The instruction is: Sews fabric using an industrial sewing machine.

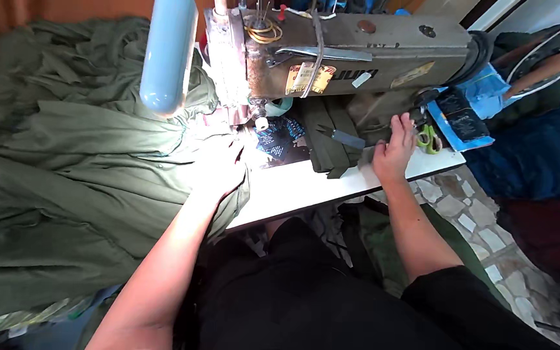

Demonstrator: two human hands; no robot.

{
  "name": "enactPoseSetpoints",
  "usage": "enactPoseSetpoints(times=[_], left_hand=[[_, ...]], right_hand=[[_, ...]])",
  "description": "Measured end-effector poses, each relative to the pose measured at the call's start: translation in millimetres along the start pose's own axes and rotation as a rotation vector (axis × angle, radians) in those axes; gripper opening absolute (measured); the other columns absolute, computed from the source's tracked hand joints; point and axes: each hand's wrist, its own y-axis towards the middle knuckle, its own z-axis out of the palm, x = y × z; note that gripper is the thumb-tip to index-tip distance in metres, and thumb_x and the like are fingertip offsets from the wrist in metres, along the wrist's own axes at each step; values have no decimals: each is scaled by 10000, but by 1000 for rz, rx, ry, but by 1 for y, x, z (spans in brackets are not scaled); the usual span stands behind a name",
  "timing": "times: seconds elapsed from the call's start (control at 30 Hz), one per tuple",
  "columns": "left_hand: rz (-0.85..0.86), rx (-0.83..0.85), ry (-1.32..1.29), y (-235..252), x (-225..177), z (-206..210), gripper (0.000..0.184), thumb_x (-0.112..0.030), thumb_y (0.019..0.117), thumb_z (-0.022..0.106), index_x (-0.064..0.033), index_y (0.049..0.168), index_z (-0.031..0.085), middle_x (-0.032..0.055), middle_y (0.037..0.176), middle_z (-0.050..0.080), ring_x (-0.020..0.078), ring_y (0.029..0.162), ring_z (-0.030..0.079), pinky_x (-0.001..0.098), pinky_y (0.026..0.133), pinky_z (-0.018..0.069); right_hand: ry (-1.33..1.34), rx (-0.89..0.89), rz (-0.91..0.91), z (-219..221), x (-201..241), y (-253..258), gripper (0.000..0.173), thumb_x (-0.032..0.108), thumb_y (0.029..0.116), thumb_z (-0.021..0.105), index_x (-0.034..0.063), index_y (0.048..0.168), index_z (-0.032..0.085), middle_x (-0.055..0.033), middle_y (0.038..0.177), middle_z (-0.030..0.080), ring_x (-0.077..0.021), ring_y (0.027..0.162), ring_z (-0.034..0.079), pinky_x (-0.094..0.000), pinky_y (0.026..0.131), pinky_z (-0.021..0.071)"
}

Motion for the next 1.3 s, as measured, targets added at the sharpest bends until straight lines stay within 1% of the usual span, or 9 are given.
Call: enactPoseSetpoints(times=[0.17, 0.27, 0.33, 0.4, 0.5, 0.6, 0.7, 0.9, 1.3], left_hand=[[-21, 54, 21, 0, -2, -2, 460, -147, 962, 487, -34, 1387, 623, 231, 1435, 568, 422, 1335, 539, 628, 1076, 405], [0, 78, -41, -23, -16, -5, 507, -159, 970, 465, 4, 1439, 567, 250, 1499, 511, 435, 1370, 507, 647, 1083, 381], [41, 37, -40, -58, -32, -7, 512, -289, 949, 484, 34, 1302, 665, 247, 1385, 612, 428, 1273, 596, 646, 1009, 451], [97, -69, -38, -91, -42, -3, 462, -329, 922, 582, 52, 1137, 730, 253, 1234, 691, 441, 1153, 662, 645, 964, 480], [111, -168, 4, -105, -46, 1, 276, -172, 965, 592, 47, 1025, 748, 225, 1122, 733, 425, 1065, 698, 596, 920, 522], [69, -214, 22, -95, -55, 3, 170, -32, 923, 577, 67, 914, 715, 238, 1016, 733, 428, 950, 713, 590, 800, 532], [-11, -225, -78, -90, -65, 8, 167, -30, 925, 577, 72, 943, 708, 252, 973, 714, 446, 958, 700, 603, 820, 529], [-116, -223, -178, -91, -74, 10, 190, -48, 968, 547, 65, 941, 698, 229, 897, 682, 422, 903, 674, 550, 796, 526], [-115, -219, -258, -98, -69, 5, 212, -70, 961, 544, 32, 950, 729, 189, 913, 714, 362, 897, 691, 489, 802, 546]], right_hand=[[233, -297, -77, -29, 36, 5, 496, 117, 987, 513, -136, 1413, 485, -380, 1528, 393, -485, 1482, 336, -505, 1221, 304], [462, -412, -260, -54, 79, 4, 428, 60, 990, 507, -155, 1359, 481, -327, 1462, 481, -301, 1406, 469, -371, 1134, 410], [576, -258, -320, -66, 115, -8, 386, 90, 1008, 477, -146, 1313, 492, -240, 1388, 569, -173, 1310, 555, -330, 1081, 466], [632, -7, -387, -57, 149, -25, 324, 121, 1020, 479, -125, 1205, 582, -217, 1270, 650, -206, 1247, 608, -374, 1071, 488], [623, 287, -525, -12, 192, -38, 266, 53, 903, 569, -37, 1087, 739, -205, 1178, 710, -347, 1172, 642, -471, 1013, 499], [490, 496, -564, 36, 214, -36, 292, 105, 949, 579, 2, 1174, 734, -209, 1284, 673, -381, 1257, 594, -519, 1071, 457], [360, 636, -553, 52, 221, -34, 399, 115, 985, 516, 51, 1351, 662, -202, 1440, 584, -396, 1356, 516, -573, 1106, 398], [494, 440, -700, 40, 206, -71, 243, 65, 948, 586, 19, 1090, 778, -179, 1222, 721, -362, 1189, 659, -537, 1003, 503], [478, 374, -898, 34, 208, -69, 203, 13, 957, 555, 46, 903, 749, -162, 1078, 759, -315, 1074, 716, -478, 892, 550]])
